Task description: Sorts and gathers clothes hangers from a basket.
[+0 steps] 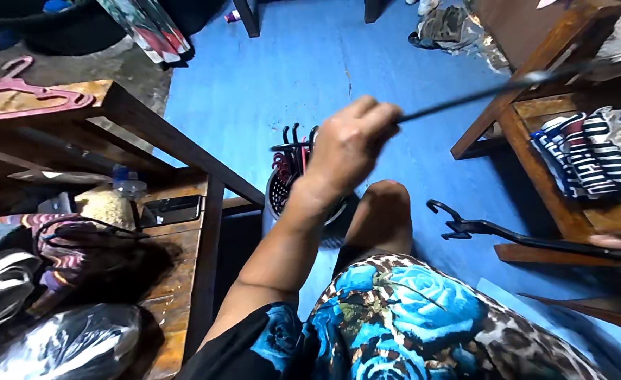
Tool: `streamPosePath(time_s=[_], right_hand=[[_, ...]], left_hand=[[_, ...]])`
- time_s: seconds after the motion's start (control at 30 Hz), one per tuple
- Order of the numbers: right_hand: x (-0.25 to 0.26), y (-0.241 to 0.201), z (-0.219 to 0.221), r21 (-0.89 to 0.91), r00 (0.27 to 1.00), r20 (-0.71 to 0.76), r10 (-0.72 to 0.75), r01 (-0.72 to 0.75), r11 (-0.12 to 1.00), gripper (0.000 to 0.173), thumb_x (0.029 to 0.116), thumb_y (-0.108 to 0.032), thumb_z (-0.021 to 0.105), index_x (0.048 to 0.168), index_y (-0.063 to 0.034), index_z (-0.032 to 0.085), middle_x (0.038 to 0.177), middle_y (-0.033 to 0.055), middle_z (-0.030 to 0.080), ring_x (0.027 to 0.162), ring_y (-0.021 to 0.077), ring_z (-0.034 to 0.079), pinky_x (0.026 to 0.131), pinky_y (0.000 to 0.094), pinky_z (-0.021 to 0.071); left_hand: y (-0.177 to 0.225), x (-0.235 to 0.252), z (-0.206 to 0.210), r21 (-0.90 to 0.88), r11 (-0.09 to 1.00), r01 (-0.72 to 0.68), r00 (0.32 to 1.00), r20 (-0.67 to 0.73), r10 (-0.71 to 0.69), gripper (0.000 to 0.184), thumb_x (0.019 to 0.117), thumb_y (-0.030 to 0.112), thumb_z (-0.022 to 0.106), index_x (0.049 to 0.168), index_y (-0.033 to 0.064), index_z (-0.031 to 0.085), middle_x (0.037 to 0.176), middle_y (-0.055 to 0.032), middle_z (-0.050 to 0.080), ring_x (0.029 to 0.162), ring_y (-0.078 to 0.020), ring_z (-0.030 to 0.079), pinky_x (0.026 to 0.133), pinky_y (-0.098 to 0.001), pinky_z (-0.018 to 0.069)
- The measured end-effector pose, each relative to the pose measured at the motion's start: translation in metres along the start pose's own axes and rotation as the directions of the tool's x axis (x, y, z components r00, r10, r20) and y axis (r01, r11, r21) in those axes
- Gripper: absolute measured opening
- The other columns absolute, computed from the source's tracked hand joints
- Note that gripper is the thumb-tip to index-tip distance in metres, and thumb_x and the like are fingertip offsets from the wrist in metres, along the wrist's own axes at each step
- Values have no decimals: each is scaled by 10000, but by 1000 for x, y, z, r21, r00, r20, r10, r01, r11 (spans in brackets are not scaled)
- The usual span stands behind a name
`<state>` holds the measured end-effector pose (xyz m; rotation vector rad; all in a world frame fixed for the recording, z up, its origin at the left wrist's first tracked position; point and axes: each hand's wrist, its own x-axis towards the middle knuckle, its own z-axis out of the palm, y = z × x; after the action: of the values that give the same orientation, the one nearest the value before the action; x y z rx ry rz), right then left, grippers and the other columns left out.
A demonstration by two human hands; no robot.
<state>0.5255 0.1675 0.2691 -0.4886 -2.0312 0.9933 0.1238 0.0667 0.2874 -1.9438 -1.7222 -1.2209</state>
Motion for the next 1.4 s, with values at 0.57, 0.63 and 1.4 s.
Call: streamPosePath(time_s=[0.57, 0.63, 1.4], right_hand=[[-12, 14, 19, -59, 1000, -17, 12, -13, 998, 138, 1018, -257, 627, 1126, -285, 708, 1118, -177, 733, 1050, 0, 687, 946, 201, 565], [-14, 14, 17, -41, 999, -40, 19, -21, 999, 144, 1016, -223, 630, 1126, -277, 705, 1117, -169, 736, 1037, 4, 694, 926, 195, 576], [-20, 25, 13, -54, 996, 34, 86, -84, 995, 170, 980, -164, 657, 1117, -257, 700, 1125, -170, 718, 1053, -2, 673, 922, 191, 563]], left_hand=[[37, 12, 111, -373, 923, 95, 850, 513, 120, 291, 1026, 123, 582, 1247, -34, 687, 1182, -205, 707, 1122, -318, 684, 992, -474, 534], [-20, 20, 115, -128, 924, 360, 811, 533, -242, 372, 1045, 177, 565, 1354, -26, 611, 1294, -237, 649, 1206, -356, 641, 1050, -514, 498], [-121, -5, 7, 146, 779, 610, 646, 477, -596, 255, 1071, 161, 507, 1223, -4, 627, 1063, -196, 693, 992, -335, 674, 929, -574, 506]])
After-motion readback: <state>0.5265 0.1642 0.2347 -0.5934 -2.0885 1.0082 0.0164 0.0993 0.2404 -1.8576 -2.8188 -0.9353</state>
